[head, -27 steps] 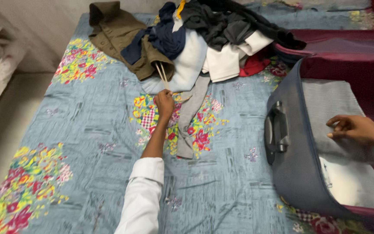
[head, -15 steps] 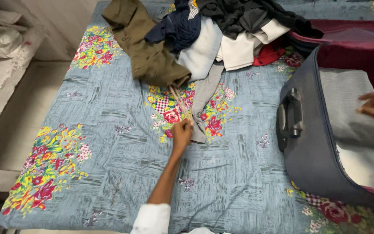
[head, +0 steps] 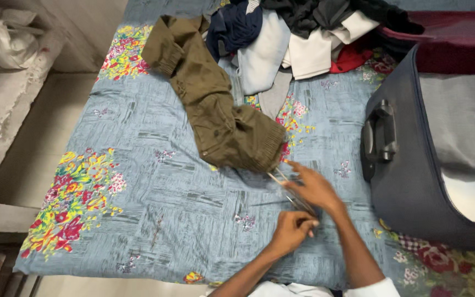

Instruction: The person folds a pair of cargo pants on a bed by laying them flat, folding the legs over, and smoothing the fabric.

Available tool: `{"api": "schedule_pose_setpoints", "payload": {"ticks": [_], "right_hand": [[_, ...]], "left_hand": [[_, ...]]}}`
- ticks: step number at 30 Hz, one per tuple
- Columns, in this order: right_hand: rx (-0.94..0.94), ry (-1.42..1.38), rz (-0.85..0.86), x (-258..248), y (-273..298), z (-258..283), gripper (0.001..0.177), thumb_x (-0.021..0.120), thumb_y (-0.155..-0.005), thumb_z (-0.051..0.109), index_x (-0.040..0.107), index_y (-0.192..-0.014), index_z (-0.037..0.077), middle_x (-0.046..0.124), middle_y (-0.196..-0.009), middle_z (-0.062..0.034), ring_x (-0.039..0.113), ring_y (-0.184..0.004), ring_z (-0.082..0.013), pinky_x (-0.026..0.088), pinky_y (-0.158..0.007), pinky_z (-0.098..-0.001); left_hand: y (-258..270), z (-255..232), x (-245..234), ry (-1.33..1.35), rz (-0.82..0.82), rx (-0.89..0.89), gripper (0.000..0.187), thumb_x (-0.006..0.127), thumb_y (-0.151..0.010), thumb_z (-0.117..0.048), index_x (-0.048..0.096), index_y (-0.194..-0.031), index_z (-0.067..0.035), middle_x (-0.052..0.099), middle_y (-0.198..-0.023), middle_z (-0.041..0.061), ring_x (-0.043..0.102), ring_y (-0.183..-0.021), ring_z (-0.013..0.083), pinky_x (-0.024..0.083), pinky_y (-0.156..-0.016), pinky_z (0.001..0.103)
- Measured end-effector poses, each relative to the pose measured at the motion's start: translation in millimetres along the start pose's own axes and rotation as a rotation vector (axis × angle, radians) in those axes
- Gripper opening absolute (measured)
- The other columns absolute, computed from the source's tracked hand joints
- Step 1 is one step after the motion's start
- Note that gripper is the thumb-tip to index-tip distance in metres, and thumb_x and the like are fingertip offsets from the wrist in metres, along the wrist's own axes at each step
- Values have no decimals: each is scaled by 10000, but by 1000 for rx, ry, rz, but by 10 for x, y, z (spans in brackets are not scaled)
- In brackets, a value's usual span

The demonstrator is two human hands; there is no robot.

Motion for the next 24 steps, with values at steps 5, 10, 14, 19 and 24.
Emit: {"api": "schedule_pose_setpoints", "payload": {"ticks": [5,10,14,19,24], "right_hand": [[318,-98,64,532,-71,-118,657,700,-878,230,477,-1481,95,747,-962,-264,730,-881,-412,559,-809,-468],[-96,13,-140,494,136,16,332,598,-959,144,675,-1261,30,733,-1117,-226,707,-1005,-404,555,-872,-452],[-38,21,12,303,467,18,350,618,-855,95,718,-1188,54,755,-1079,-177,722,-977,-382,560,-840,-451],[56,22,348,430,886,6,358,641,-793,84,762,-1128,113,765,-945,-162,747,-857,-349,578,-766,-422],[133,29,340,690,1027,-164,182,643,-889,150,737,-1010,52,756,-899,-175,721,-852,-359,541,-744,-442]], "left_hand": [[108,8,53,-47,94,22,209,610,-934,-19,756,-1070,41,770,-852,141,714,-677,138,560,-642,305],[197,-163,-134,-21,266,-10,205,655,-947,-90,756,-1088,19,773,-879,147,718,-736,151,569,-681,334],[415,-701,-634,-137,431,79,245,695,-957,-167,750,-1151,-30,767,-904,145,699,-766,166,554,-720,336],[223,-1206,-1059,-401,117,268,238,646,-917,-134,730,-1127,-59,767,-956,133,750,-834,272,583,-760,381],[-1273,-575,-1120,-991,-85,541,261,612,-861,-104,689,-1105,-50,683,-974,205,658,-888,397,526,-746,518]]}}
Point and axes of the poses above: each hand's wrist, its own y-axis away from the middle knuckle, its own x-axis out of the palm, z = x × y, the point moved 4 cm from there along -y, towards the middle knuckle
